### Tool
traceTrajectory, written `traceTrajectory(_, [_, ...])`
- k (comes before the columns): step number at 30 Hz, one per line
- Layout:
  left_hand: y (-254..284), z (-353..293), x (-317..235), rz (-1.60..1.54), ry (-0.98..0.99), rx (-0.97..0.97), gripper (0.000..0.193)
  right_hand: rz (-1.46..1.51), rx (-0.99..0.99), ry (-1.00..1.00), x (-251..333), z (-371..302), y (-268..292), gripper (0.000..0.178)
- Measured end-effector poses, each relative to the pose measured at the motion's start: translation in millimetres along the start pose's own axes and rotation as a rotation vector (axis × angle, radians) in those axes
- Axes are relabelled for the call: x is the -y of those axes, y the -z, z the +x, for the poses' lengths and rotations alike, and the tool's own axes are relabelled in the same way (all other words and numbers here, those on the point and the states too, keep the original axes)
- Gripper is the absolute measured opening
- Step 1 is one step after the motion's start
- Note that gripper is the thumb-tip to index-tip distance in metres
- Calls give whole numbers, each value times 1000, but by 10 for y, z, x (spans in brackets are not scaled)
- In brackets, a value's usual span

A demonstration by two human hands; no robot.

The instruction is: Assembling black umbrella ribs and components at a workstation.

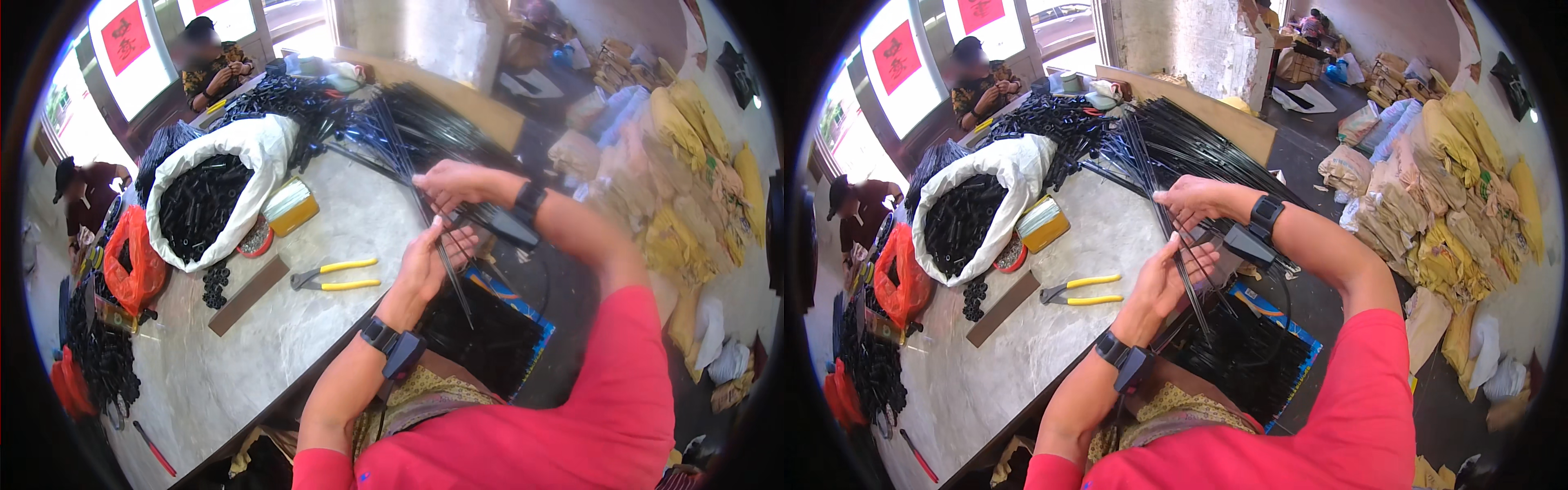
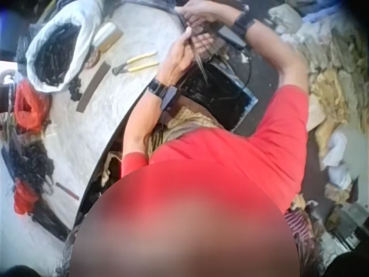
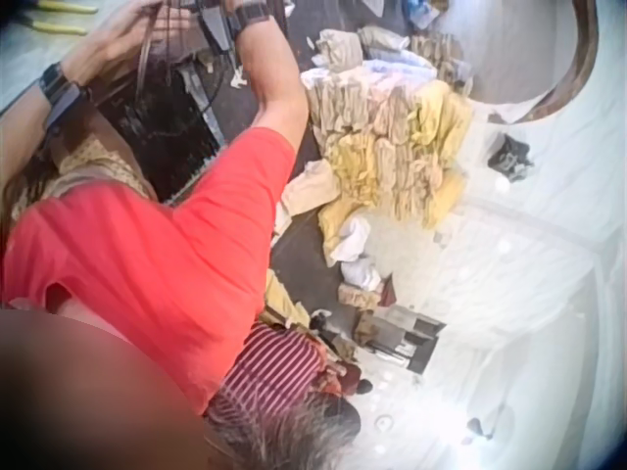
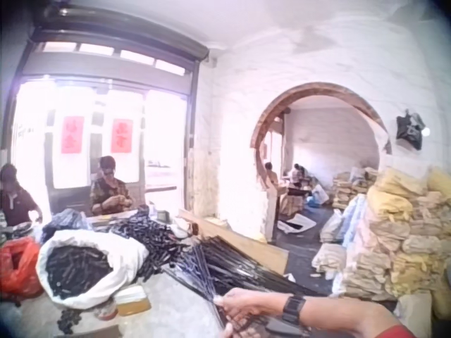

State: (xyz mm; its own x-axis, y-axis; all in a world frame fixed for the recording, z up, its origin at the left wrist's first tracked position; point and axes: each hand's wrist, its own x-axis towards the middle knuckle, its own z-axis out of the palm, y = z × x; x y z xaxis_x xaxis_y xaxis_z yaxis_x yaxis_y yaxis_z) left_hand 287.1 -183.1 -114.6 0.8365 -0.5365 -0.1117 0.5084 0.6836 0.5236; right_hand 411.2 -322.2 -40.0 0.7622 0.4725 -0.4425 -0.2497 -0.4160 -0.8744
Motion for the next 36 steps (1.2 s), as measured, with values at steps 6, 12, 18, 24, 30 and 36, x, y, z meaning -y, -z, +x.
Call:
traceTrajectory(6, [199, -12, 22, -50, -83, -219, 26, -156, -6, 94, 18, -80, -120, 41])
traceTrajectory(12, [262, -41, 29, -87, -73, -206, 25, -291, -449, 563, 206, -207, -118, 29])
traceTrajectory(18, [197, -121, -53, 14, -131, -225, 24, -717, -404, 184, 166, -26, -91, 58])
traceTrajectory(24, [124, -153, -63, -73, -112, -136, 29, -268, -67, 132, 33, 72, -283, 36])
traceTrajectory(30, [294, -146, -95, -23, -135, -280, 21, 19, -154, 107, -28, 150, -268, 25])
traceTrajectory(36, [288, -153, -99, -53, -133, -343, 12, 124, -215, 109, -134, 162, -236, 29])
